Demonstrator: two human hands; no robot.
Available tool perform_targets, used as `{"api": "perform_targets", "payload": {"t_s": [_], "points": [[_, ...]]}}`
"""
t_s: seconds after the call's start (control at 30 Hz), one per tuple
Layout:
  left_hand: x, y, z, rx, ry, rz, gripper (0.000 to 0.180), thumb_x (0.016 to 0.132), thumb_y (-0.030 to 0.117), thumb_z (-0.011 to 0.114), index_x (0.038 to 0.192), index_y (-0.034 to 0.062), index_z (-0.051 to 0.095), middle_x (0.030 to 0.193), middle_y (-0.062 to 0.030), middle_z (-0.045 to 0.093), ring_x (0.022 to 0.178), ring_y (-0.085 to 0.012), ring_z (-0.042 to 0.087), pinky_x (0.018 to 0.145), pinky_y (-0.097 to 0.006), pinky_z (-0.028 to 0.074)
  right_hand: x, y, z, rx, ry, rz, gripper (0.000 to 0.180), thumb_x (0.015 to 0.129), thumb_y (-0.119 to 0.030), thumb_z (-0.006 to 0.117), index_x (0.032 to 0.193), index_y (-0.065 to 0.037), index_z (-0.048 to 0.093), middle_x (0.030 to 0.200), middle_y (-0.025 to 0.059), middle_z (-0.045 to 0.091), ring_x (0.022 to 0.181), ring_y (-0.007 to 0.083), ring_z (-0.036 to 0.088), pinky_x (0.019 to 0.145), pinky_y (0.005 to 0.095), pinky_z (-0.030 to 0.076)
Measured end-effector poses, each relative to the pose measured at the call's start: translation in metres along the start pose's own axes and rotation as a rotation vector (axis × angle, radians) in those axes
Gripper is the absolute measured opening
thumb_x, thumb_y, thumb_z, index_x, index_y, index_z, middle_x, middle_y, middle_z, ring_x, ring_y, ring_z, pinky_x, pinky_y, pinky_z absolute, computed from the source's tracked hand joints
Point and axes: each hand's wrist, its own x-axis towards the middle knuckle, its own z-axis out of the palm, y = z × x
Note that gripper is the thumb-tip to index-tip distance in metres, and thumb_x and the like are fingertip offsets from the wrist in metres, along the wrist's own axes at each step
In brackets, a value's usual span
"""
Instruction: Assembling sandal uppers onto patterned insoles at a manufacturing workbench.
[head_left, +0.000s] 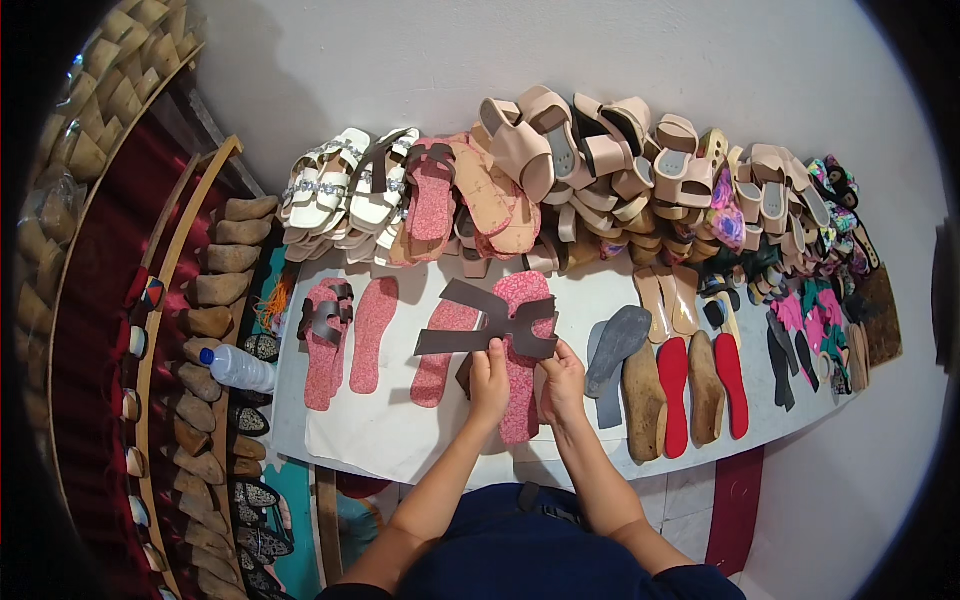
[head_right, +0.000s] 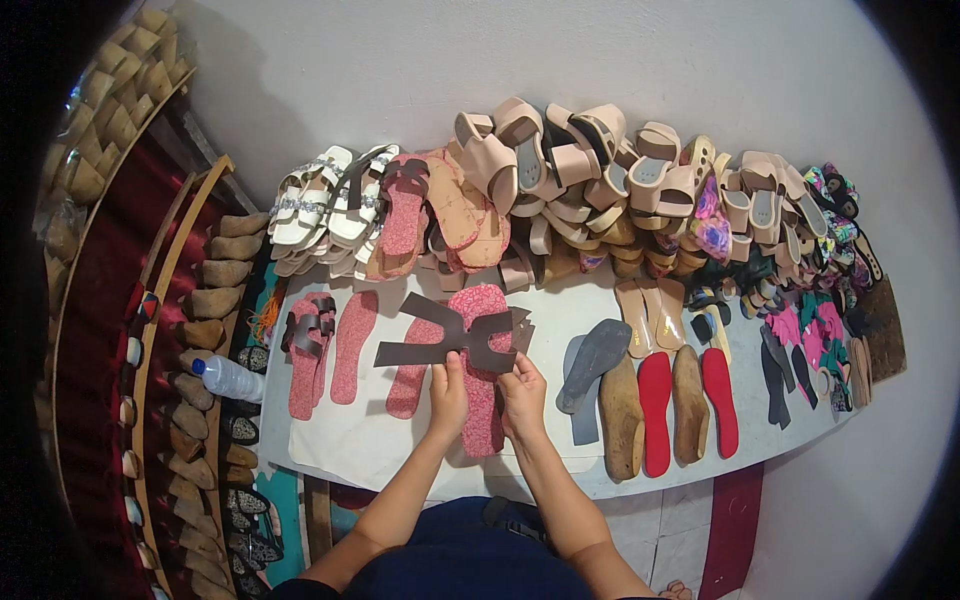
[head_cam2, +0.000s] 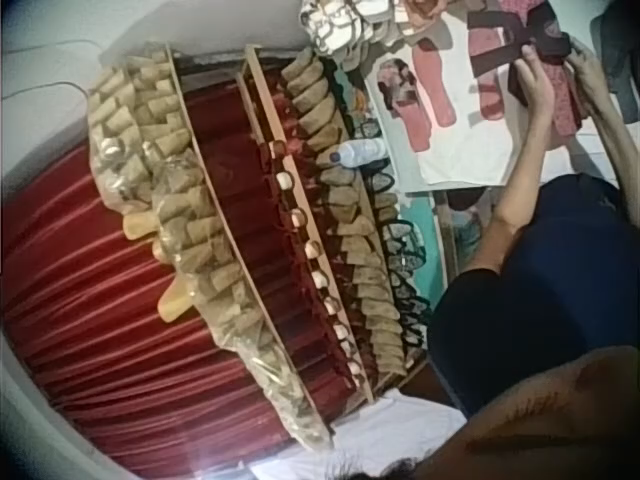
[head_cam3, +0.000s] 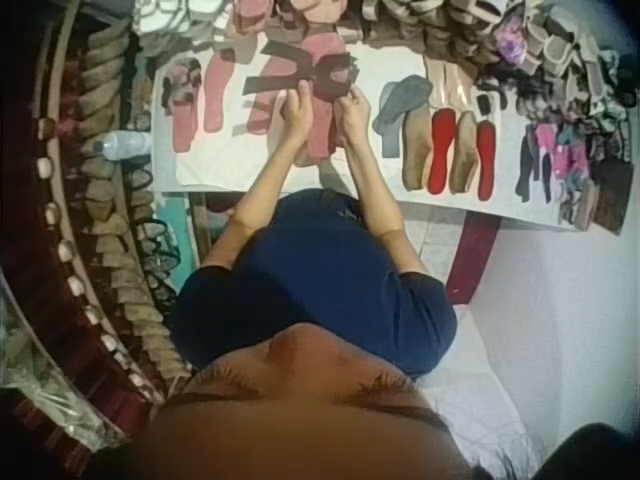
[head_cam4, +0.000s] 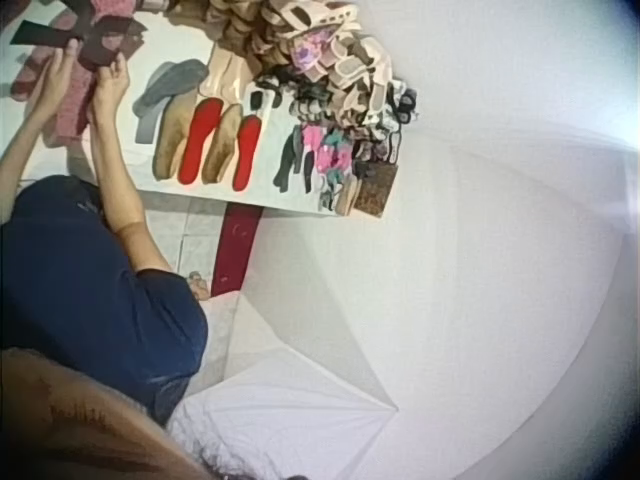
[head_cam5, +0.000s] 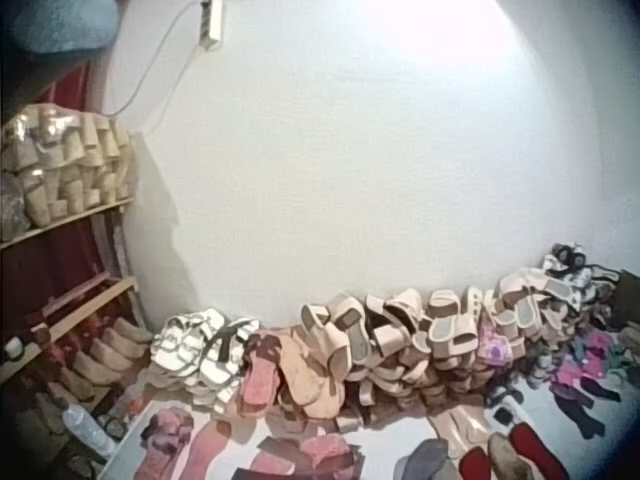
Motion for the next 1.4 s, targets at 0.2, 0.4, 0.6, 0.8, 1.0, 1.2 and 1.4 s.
{"api": "perform_targets", "payload": {"t_s": [0.2, 0.4, 0.6, 0.8, 1.0, 1.2, 1.4], "points": [[0.004, -0.011, -0.007, 0.05, -0.136, -0.019, 0.04, 0.09, 0.031, 0.029, 0.113, -0.0021, 0.035, 0.105, -0.014, 0.048, 0.098, -0.0203, 0.045, 0.084, -0.03, 0.033, -0.003, 0.0, 0.003, -0.006, 0.02, 0.0, 0.024, 0.074, 0.005, 0.051, 0.097, 0.002, 0.05, 0.08, 0.0029, 0.058, 0.059, 0.0026, 0.05, 0.05, 0.0128, 0.036], [0.001, 0.0, 0.004, -0.095, -0.061, -0.057, 0.034, 0.088, 0.025, 0.037, 0.108, -0.0026, 0.039, 0.102, -0.014, 0.046, 0.094, -0.0214, 0.043, 0.083, -0.033, 0.033, 0.0, 0.0, 0.001, 0.013, 0.025, 0.016, 0.024, 0.074, 0.004, 0.051, 0.098, 0.002, 0.05, 0.081, 0.0038, 0.058, 0.061, 0.0033, 0.051, 0.051, 0.0133, 0.037], [0.009, 0.0, -0.013, -0.325, 0.009, -0.185, 0.033, 0.087, 0.024, 0.04, 0.114, 0.0066, 0.036, 0.103, -0.0031, 0.045, 0.097, -0.0121, 0.042, 0.085, -0.028, 0.029, 0.009, -0.003, -0.022, -0.008, 0.057, -0.034, 0.019, 0.075, -0.001, 0.054, 0.094, 0.002, 0.054, 0.086, 0.0059, 0.059, 0.076, 0.0101, 0.055, 0.07, 0.0209, 0.042], [0.01, 0.001, -0.027, -0.546, -0.143, -0.211, 0.016, 0.086, 0.018, 0.042, 0.094, 0.0045, 0.046, 0.088, -0.0034, 0.052, 0.077, -0.0109, 0.05, 0.063, -0.024, 0.042, 0.016, -0.004, -0.035, -0.169, 0.112, -0.127, 0.017, 0.076, -0.005, 0.057, 0.092, 0.002, 0.056, 0.085, 0.0056, 0.059, 0.078, 0.0109, 0.054, 0.074, 0.0228, 0.042], [0.013, -0.004, -0.03, -0.721, 0.086, -0.352, 0.01, 0.084, 0.015, 0.046, 0.088, 0.006, 0.047, 0.078, -0.0028, 0.051, 0.07, -0.0103, 0.049, 0.059, -0.023, 0.042, 0.011, -0.015, -0.026, -0.073, 0.027, -0.049, 0.015, 0.075, -0.001, 0.055, 0.09, -0.001, 0.057, 0.084, 0.0037, 0.059, 0.077, 0.0098, 0.054, 0.074, 0.0235, 0.041], [0.009, -0.006, -0.025, -0.676, 0.053, -0.445, 0.011, 0.083, 0.016, 0.047, 0.088, 0.0056, 0.047, 0.077, -0.0031, 0.05, 0.068, -0.0109, 0.049, 0.058, -0.023, 0.042, 0.008, -0.018, -0.019, -0.067, 0.013, -0.051, 0.021, 0.072, 0.002, 0.055, 0.093, 0.004, 0.055, 0.086, 0.0063, 0.059, 0.077, 0.011, 0.054, 0.072, 0.0225, 0.042], [0.013, -0.014, -0.025, -0.83, -0.139, -0.576, 0.011, 0.083, 0.015, 0.046, 0.087, 0.0051, 0.05, 0.079, -0.0032, 0.052, 0.069, -0.0113, 0.05, 0.062, -0.023, 0.043, 0.009, -0.012, -0.02, -0.08, 0.006, -0.032, 0.016, 0.074, -0.004, 0.058, 0.09, -0.001, 0.057, 0.085, 0.0051, 0.06, 0.078, 0.0114, 0.055, 0.075, 0.0243, 0.041]]}}
